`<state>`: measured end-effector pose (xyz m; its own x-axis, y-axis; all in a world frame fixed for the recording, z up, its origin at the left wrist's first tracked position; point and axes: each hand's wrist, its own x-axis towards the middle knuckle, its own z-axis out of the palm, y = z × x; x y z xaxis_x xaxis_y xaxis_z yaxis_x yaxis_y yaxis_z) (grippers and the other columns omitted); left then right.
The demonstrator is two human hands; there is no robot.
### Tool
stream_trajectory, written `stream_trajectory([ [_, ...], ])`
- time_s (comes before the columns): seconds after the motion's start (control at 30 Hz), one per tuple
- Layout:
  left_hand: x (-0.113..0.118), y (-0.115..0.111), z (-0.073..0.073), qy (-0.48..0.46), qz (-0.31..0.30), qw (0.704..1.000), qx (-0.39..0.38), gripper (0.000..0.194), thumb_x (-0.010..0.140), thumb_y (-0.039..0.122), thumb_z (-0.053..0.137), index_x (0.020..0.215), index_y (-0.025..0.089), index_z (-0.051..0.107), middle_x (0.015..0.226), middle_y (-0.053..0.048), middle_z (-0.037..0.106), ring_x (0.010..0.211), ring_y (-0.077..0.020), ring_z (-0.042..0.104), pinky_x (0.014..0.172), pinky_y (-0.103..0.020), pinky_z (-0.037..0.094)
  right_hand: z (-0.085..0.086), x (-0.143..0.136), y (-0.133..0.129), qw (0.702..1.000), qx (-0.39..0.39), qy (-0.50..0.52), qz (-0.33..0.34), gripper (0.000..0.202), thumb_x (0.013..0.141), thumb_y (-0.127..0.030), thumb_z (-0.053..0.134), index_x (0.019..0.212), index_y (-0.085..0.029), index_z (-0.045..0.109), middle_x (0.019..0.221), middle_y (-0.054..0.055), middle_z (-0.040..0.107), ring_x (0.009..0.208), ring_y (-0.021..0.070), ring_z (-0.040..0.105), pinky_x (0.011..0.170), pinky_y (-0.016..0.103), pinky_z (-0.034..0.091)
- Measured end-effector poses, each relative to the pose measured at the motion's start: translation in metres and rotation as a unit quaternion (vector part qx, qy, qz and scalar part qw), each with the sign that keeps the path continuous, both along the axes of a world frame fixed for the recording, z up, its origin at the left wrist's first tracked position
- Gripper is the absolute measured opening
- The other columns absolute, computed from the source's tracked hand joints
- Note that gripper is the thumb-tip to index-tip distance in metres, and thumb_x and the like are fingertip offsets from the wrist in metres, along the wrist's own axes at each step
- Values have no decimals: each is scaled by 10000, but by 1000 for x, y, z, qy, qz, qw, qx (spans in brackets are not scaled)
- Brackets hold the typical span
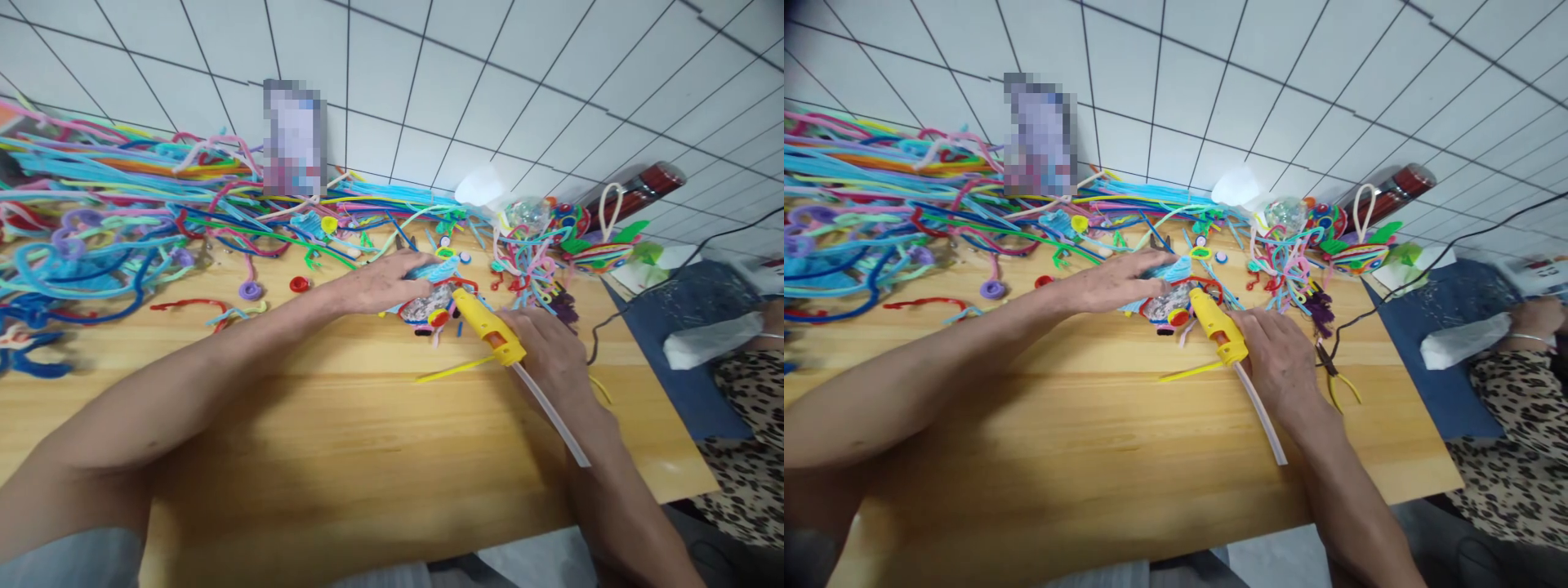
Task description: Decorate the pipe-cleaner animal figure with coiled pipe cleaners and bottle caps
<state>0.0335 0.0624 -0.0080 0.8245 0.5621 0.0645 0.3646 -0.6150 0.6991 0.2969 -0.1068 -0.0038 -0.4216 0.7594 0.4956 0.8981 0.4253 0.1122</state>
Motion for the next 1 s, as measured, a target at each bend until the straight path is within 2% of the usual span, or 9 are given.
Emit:
stream_trajectory([
  [0.13,0,0,0,-4,-2,1000,3,623,1002,513,464,1551,239,573,1606,-74,595,1488,-312,530,1280,-432,406,3,1,-2,998,-28,57,6,216,1064,-279,540,1224,-233,678,1065,103,789,977,277,751,850,411,600],
  [0.23,-1,-1,0,3,5,1000,-2,663,996,545,460,1562,215,562,1622,-84,577,1484,-324,531,1285,-441,402,14,10,-13,982,-88,167,-9,201,1040,-317,629,1211,-242,704,1107,92,794,997,268,765,862,405,618],
  [0.3,-2,-1,-2,1,11,1000,-5,682,993,588,461,1561,226,564,1603,-75,595,1480,-335,532,1280,-450,412,21,24,-23,952,-130,272,-53,220,1003,-391,701,1174,-257,729,1066,60,796,949,257,762,825,391,621],
  [0.37,-2,0,-5,-2,21,1000,-6,690,990,622,460,1551,238,578,1567,-68,626,1474,-347,535,1273,-460,424,28,47,-34,905,-145,381,-123,272,943,-471,772,1126,-270,754,1021,34,795,914,246,749,805,381,617],
  [0.47,-3,1,-8,10,55,998,-3,700,969,659,494,1535,261,601,1560,-56,632,1474,-360,539,1272,-461,428,30,96,-48,829,-101,485,-260,390,814,-520,870,1088,-257,778,1055,37,792,940,234,723,836,374,590],
  [0.57,-2,3,-11,18,69,997,2,698,953,677,518,1512,274,628,1537,-49,652,1474,-366,546,1269,-467,436,20,149,-60,773,-62,509,-373,424,712,-538,881,969,-220,768,941,35,756,818,182,647,754,327,523],
  [0.73,-3,5,-15,13,76,997,-10,707,938,683,540,1512,283,638,1528,-54,668,1484,-374,547,1261,-485,446,-20,204,-67,740,-57,501,-444,462,623,-567,848,859,-194,712,695,-10,633,607,133,492,588,295,401],
  [0.87,-4,6,-20,7,76,997,-10,721,942,673,538,1544,284,611,1567,-57,640,1494,-371,542,1271,-486,434,-49,220,-57,735,-79,473,-480,444,675,-589,831,775,-187,670,614,-12,582,591,140,492,564,301,395],
  [1.0,-6,7,-19,-2,73,997,-14,721,943,691,548,1536,287,619,1541,-59,658,1496,-375,534,1258,-490,449,-57,226,-64,756,-77,411,-503,404,755,-567,804,825,-184,696,690,31,643,701,200,589,653,339,476],
])
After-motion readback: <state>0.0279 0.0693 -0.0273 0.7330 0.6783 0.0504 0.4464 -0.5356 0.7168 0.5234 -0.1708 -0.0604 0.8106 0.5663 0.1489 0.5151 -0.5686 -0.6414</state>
